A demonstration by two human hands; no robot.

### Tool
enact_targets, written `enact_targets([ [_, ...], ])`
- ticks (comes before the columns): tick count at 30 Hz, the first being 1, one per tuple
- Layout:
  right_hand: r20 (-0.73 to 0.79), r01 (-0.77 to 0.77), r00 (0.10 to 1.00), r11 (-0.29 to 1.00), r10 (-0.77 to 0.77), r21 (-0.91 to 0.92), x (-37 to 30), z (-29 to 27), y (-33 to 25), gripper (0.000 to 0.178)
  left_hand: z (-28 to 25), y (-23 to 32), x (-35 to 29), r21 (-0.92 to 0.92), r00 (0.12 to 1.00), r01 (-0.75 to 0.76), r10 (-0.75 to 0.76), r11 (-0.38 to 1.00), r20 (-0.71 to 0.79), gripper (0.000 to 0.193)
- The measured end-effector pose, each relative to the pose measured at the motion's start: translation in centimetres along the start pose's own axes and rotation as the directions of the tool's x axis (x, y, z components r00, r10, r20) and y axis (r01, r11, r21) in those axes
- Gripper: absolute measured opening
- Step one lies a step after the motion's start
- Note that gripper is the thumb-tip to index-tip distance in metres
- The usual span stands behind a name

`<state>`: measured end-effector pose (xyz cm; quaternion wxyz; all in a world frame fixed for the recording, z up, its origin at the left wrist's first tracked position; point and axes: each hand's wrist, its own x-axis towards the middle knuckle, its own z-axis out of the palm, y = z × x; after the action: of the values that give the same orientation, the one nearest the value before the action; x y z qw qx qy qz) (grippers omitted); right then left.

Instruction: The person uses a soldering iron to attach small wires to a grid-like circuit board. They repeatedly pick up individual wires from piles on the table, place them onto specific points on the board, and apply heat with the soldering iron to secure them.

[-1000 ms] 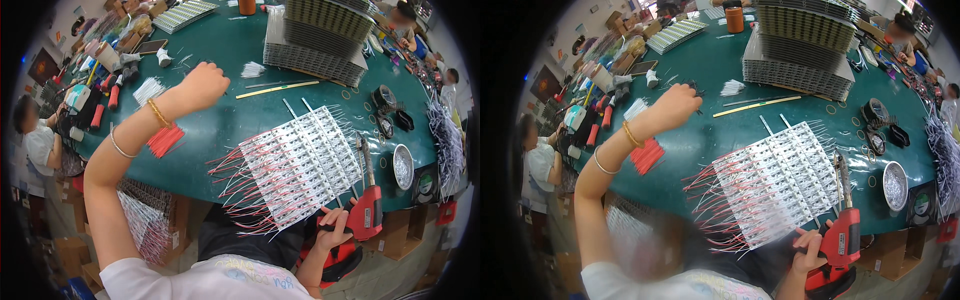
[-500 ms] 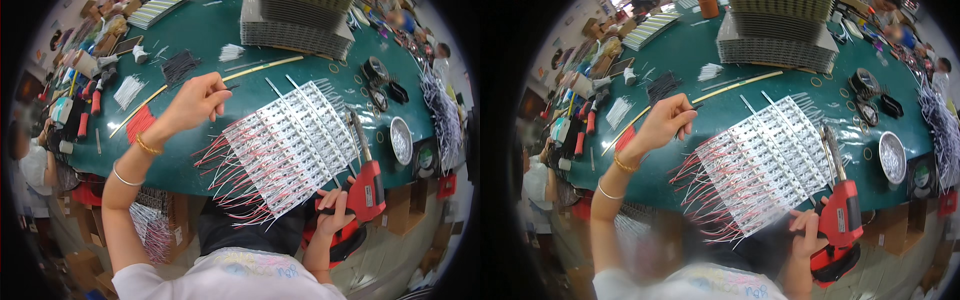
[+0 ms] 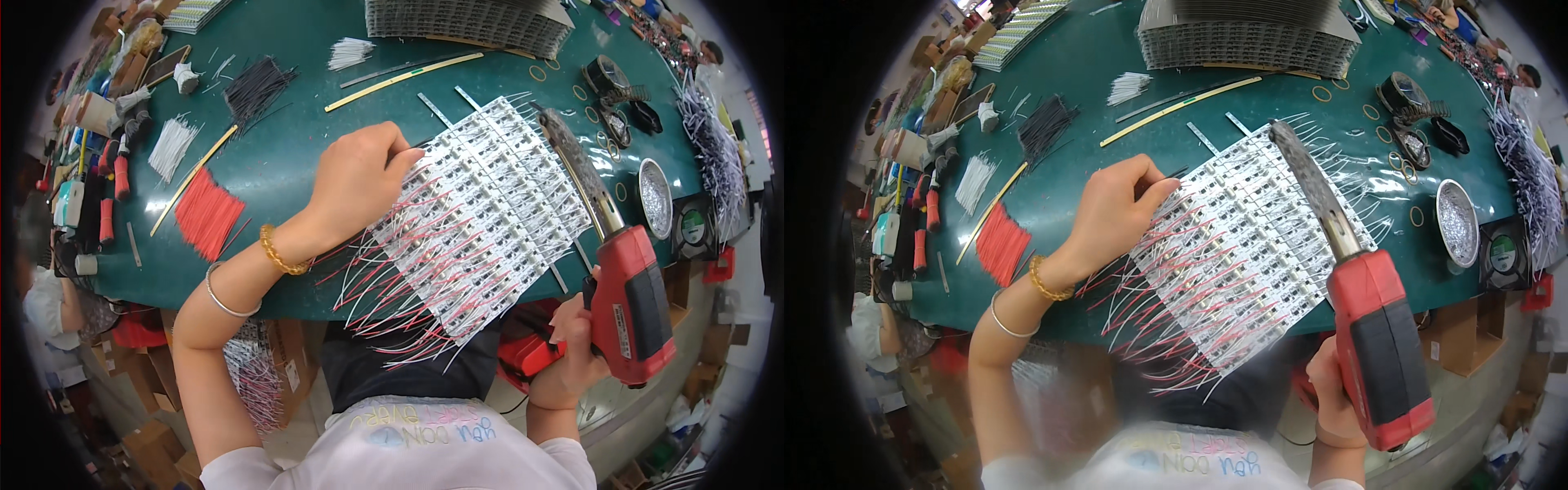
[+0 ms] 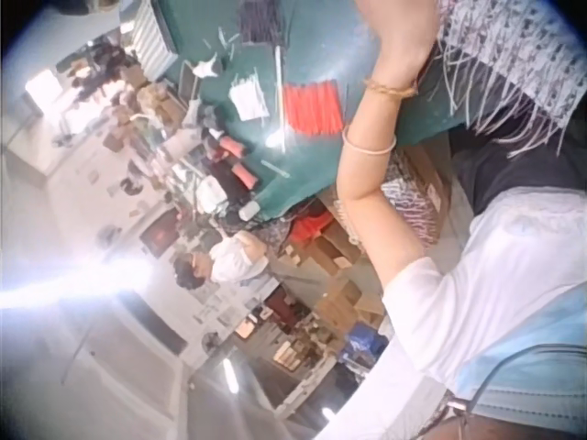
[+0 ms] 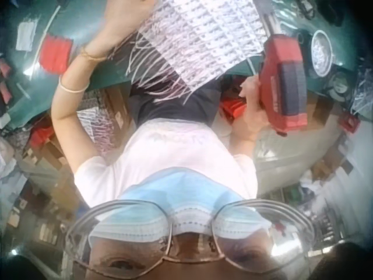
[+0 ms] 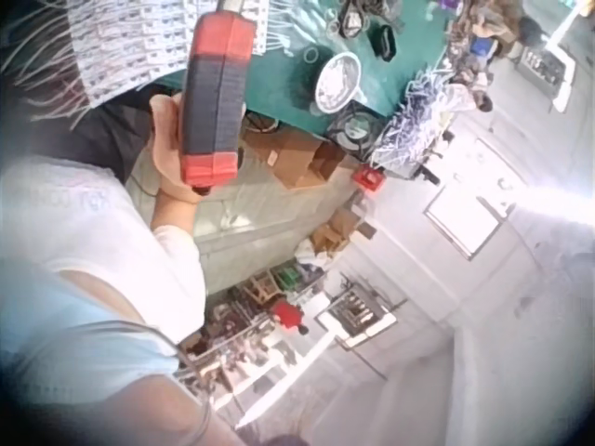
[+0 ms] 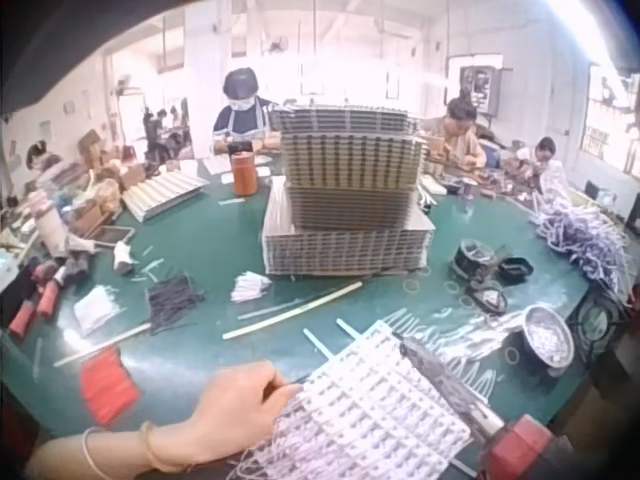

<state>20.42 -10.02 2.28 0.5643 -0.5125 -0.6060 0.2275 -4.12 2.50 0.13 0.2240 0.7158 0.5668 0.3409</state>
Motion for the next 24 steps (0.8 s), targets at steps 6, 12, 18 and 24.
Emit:
enact_targets([
  [6, 0.151, -0.25, 0.963, 0.951, 0.225, 0.181, 1.1, 1.1, 0.6, 0.07, 0.9, -1.1, 0.0, 0.055, 1.0, -0.025, 0.026, 0.998, -0.014, 0.017],
  [12, 0.141, -0.486, 0.874, 0.84, 0.465, 0.242, 0.6, 2.8, 1.1, 0.08, 1.2, -1.2, -0.3, 0.049, 1.0, -0.024, 0.024, 0.999, -0.006, 0.017],
  [18, 0.185, -0.534, 0.845, 0.81, 0.501, 0.242, 0.9, 2.3, 1.6, 0.075, 1.4, -1.2, -0.2, 0.068, 0.999, -0.052, 0.052, 0.996, -0.004, 0.017],
  [24, 0.171, -0.662, 0.749, 0.723, 0.64, 0.197, -0.2, 0.6, 2.5, 0.079, 1.3, -1.4, -0.1, 0.052, 0.999, -0.038, 0.039, 0.998, -0.023, 0.016],
])
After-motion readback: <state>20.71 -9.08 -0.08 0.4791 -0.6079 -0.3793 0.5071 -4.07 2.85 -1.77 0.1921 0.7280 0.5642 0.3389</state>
